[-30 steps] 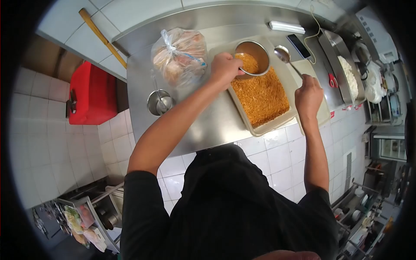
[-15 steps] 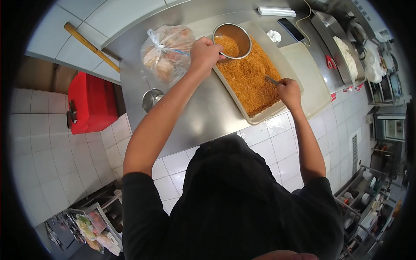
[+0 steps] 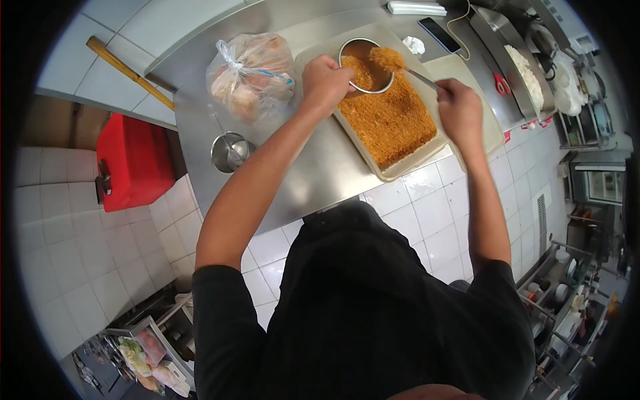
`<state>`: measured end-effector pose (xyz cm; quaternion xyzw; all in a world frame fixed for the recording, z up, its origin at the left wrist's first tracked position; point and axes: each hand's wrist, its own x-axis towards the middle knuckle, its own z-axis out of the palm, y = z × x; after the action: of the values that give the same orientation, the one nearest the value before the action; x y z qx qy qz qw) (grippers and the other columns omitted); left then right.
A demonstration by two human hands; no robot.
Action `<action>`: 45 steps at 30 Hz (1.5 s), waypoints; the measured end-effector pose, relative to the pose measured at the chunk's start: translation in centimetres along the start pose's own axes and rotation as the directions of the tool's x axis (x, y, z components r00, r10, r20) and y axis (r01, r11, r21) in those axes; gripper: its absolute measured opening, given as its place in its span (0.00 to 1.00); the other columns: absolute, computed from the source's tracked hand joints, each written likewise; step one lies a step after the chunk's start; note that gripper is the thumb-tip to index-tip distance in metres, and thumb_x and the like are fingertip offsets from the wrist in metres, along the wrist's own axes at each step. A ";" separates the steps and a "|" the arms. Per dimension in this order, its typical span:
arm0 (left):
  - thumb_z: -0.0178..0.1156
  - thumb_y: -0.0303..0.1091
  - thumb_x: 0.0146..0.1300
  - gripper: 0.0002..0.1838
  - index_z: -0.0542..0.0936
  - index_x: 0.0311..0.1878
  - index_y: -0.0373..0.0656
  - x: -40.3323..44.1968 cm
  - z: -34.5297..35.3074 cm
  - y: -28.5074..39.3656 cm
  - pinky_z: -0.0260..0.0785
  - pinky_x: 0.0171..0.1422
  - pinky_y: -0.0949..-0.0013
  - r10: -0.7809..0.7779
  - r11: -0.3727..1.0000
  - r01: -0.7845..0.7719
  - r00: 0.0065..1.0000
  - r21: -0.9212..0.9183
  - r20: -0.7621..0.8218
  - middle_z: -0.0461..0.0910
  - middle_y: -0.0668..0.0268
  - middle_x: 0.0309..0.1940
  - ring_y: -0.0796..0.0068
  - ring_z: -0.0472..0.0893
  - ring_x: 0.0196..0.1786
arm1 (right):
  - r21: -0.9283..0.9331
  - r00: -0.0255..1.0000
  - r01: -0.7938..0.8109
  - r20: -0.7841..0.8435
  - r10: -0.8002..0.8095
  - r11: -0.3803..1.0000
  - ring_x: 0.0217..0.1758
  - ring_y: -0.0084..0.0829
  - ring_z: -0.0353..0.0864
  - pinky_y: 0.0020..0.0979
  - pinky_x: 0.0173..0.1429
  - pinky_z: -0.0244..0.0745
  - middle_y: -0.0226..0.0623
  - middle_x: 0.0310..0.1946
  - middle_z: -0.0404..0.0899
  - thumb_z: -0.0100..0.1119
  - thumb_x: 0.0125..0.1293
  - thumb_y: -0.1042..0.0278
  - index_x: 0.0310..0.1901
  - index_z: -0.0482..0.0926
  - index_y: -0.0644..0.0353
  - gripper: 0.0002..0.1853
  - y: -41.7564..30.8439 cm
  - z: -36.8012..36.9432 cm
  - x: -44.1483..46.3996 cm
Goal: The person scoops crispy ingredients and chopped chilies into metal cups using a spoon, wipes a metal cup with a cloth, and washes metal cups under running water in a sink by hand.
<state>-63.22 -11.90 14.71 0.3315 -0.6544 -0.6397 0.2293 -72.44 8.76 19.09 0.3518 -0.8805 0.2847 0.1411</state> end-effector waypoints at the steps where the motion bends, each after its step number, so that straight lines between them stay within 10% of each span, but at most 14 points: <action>1: 0.59 0.23 0.46 0.07 0.71 0.22 0.32 -0.2 0.3 0.0 0.72 0.21 0.70 -0.026 0.999 0.026 1.000 -0.036 0.006 0.76 0.58 0.19 0.68 0.81 0.20 | -0.143 0.981 0.151 -0.103 -0.166 0.978 0.29 0.41 0.79 0.36 0.35 0.70 0.45 0.26 0.79 0.55 0.46 0.77 0.32 0.79 0.65 0.09 -0.7 0.7 -0.2; 11: 0.59 0.20 0.49 0.08 0.71 0.32 0.27 -0.6 -0.8 0.5 0.77 0.32 0.71 -0.217 0.934 0.242 0.969 -0.264 0.120 0.72 0.55 0.31 0.64 0.78 0.29 | -0.104 0.983 -0.013 -0.183 -0.006 0.994 0.30 0.45 0.78 0.45 0.35 0.68 0.45 0.26 0.78 0.53 0.44 0.79 0.28 0.79 0.62 0.08 0.4 0.7 1.1; 15: 0.59 0.21 0.49 0.07 0.70 0.26 0.28 -0.6 -1.8 1.4 0.74 0.26 0.72 -0.172 0.959 0.183 0.983 -0.217 0.068 0.74 0.56 0.28 0.65 0.80 0.25 | -0.391 0.998 -0.019 0.051 0.042 0.920 0.31 0.46 0.79 0.46 0.37 0.70 0.46 0.27 0.78 0.54 0.46 0.73 0.26 0.78 0.62 0.06 4.2 7.0 0.5; 24: 0.59 0.21 0.49 0.08 0.69 0.26 0.29 1.3 -3.6 3.0 0.74 0.26 0.72 -0.057 0.988 0.052 0.998 -0.146 -0.032 0.74 0.56 0.26 0.65 0.80 0.25 | 0.155 0.867 -0.448 0.316 0.386 0.880 0.33 0.47 0.81 0.38 0.42 0.74 0.54 0.26 0.80 0.52 0.49 0.70 0.33 0.84 0.62 0.12 6.3 11.3 -0.2; 30: 0.57 0.20 0.46 0.04 0.73 0.24 0.28 2.4 -3.7 3.3 0.73 0.27 0.73 -0.042 0.997 0.038 0.997 -0.073 -0.057 0.76 0.56 0.24 0.68 0.81 0.25 | 0.255 0.828 -0.530 0.361 0.429 0.809 0.20 0.21 0.71 0.24 0.26 0.65 0.35 0.19 0.78 0.52 0.49 0.75 0.36 0.82 0.69 0.13 6.5 7.3 1.3; 38: 0.59 0.21 0.48 0.06 0.71 0.25 0.29 2.6 -1.8 2.2 0.77 0.28 0.73 -0.104 0.990 0.108 0.993 0.086 -0.050 0.75 0.58 0.24 0.68 0.79 0.23 | 0.254 0.896 -0.408 0.294 0.332 0.877 0.23 0.21 0.74 0.25 0.30 0.68 0.34 0.21 0.79 0.53 0.53 0.74 0.37 0.82 0.67 0.11 3.1 0.8 3.7; 41: 0.59 0.19 0.48 0.06 0.71 0.26 0.28 2.7 -0.7 1.2 0.77 0.28 0.73 -0.147 0.989 0.147 0.989 0.013 -0.018 0.75 0.56 0.27 0.66 0.80 0.25 | 0.250 0.991 -0.123 0.082 0.106 0.960 0.24 0.37 0.80 0.34 0.32 0.72 0.46 0.24 0.81 0.54 0.53 0.73 0.34 0.83 0.65 0.09 1.7 1.6 3.2; 43: 0.59 0.19 0.47 0.06 0.71 0.27 0.27 2.1 -0.1 1.1 0.77 0.28 0.74 -0.187 0.981 0.187 0.982 -0.055 0.002 0.74 0.54 0.30 0.65 0.80 0.27 | -0.166 0.952 0.284 -0.072 -0.298 0.944 0.30 0.44 0.79 0.38 0.36 0.72 0.45 0.27 0.80 0.56 0.46 0.76 0.32 0.82 0.60 0.10 -0.5 2.5 2.0; 45: 0.59 0.19 0.48 0.08 0.71 0.29 0.27 1.7 -0.1 1.4 0.77 0.29 0.73 -0.227 0.968 0.232 0.972 -0.099 0.056 0.74 0.53 0.31 0.63 0.80 0.28 | -0.220 0.935 0.317 -0.090 -0.343 0.923 0.31 0.44 0.79 0.41 0.36 0.72 0.44 0.27 0.78 0.55 0.43 0.77 0.31 0.81 0.60 0.11 -1.7 2.4 1.3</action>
<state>-64.50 -13.22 15.92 0.3784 -0.5821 -0.7025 0.1563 -72.29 5.60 18.45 0.4606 -0.8220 0.1878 0.2774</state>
